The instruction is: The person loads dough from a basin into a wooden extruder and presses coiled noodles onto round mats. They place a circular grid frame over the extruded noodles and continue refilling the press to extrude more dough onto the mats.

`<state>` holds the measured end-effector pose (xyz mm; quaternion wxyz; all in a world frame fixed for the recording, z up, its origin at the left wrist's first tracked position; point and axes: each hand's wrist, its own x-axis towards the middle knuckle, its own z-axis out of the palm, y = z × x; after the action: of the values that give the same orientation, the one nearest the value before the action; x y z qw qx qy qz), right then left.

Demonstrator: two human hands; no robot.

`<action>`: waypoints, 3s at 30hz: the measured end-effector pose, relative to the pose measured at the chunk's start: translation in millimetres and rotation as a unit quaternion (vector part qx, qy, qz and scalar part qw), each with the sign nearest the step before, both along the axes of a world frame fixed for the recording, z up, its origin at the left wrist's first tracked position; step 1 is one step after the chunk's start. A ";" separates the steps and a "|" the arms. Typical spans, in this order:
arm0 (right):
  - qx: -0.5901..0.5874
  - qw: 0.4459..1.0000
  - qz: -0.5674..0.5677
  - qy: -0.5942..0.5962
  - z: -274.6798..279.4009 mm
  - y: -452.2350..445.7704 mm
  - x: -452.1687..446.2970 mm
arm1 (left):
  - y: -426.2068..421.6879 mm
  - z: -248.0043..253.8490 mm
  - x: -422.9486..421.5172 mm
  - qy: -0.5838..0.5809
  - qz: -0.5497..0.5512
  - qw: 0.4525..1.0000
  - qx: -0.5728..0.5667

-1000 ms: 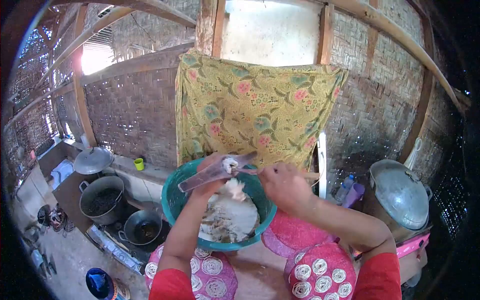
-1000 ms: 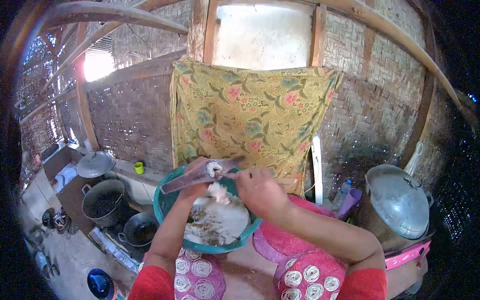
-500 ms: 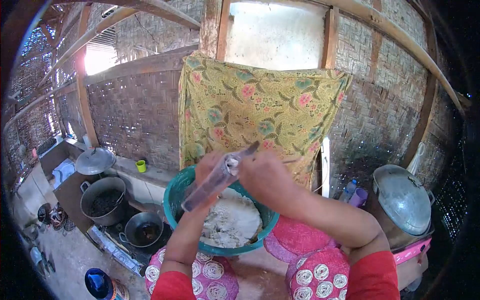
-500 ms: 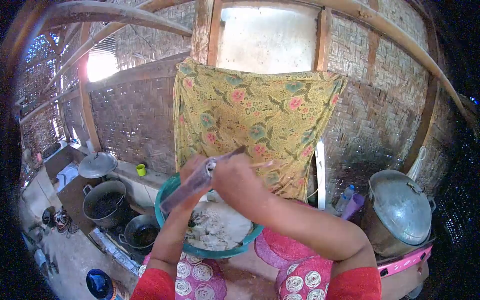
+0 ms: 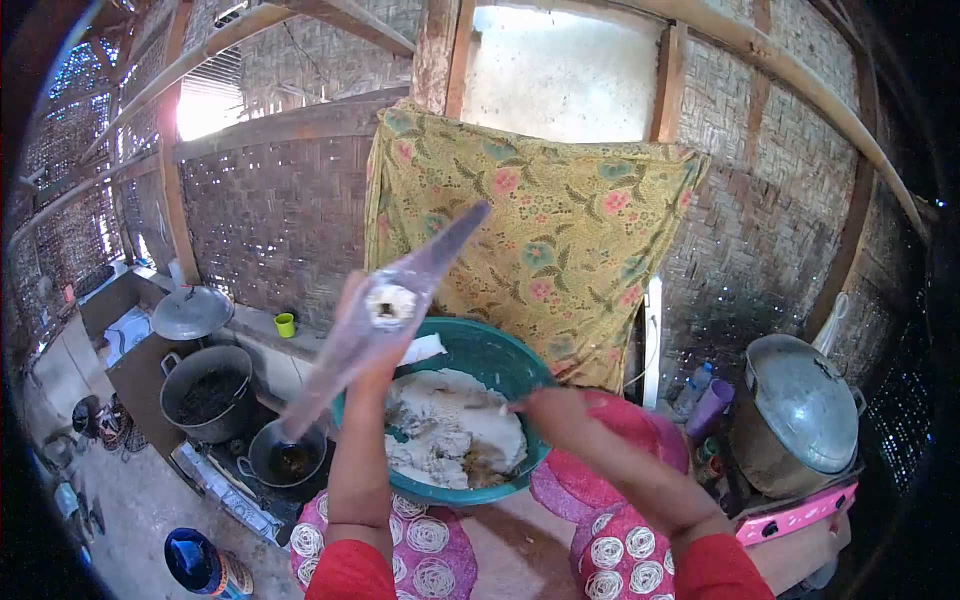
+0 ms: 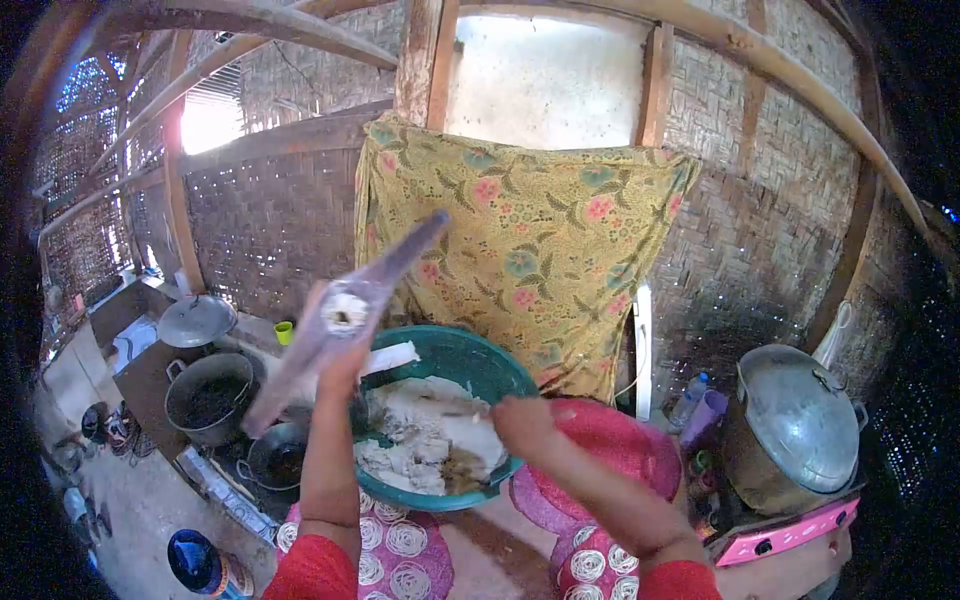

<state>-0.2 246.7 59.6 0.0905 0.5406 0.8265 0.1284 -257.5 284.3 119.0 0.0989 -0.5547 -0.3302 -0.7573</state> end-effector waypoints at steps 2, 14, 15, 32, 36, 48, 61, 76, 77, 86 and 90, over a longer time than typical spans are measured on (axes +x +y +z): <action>0.049 0.994 0.058 0.079 -9.0 -4.9 0.3 | -32.2 20.1 -14.8 -0.120 -0.072 0.989 -0.054; -0.672 -0.018 0.041 0.739 -25.5 -175.9 -24.6 | -95.9 -60.3 51.6 -0.348 -0.534 0.737 -0.226; -0.624 -0.009 0.006 0.782 -27.0 -186.6 -9.3 | -92.9 -89.7 57.8 -0.320 -0.414 0.805 -0.281; 0.254 0.761 0.041 0.595 -28.8 -308.6 163.4 | -240.5 -117.4 197.9 0.256 -0.568 0.713 -0.320; 0.116 0.889 0.033 0.442 14.6 -332.2 189.3 | -255.6 -107.0 207.1 0.305 -0.579 0.670 -0.351; -0.079 0.886 -0.024 0.456 -19.6 -348.5 252.2 | -289.8 -162.5 330.1 0.362 -0.637 0.538 -0.416; -0.505 0.317 -0.124 0.793 -39.3 -343.3 411.6 | -145.5 -53.5 472.4 -0.254 -0.896 0.242 -0.273; -0.427 0.543 -0.410 0.595 -99.1 -254.2 405.4 | -58.0 -285.8 519.4 -0.507 -0.787 0.236 -0.262; -0.427 0.542 -0.412 0.595 -97.8 -252.7 400.0 | -55.1 -269.5 515.5 -0.495 -0.791 0.253 -0.256; -0.403 0.540 -0.455 0.582 -56.3 -272.4 392.3 | -78.5 -244.8 509.2 -0.523 -0.767 0.220 -0.299; -0.353 0.580 -0.462 0.571 -61.9 -269.2 397.4 | -70.0 -232.9 524.0 -0.510 -0.774 0.240 -0.288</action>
<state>397.2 -22.5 -2.2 -0.1693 0.7365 0.3265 -0.5677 266.5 214.3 -113.9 -0.8906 -0.0306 0.0818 -0.4464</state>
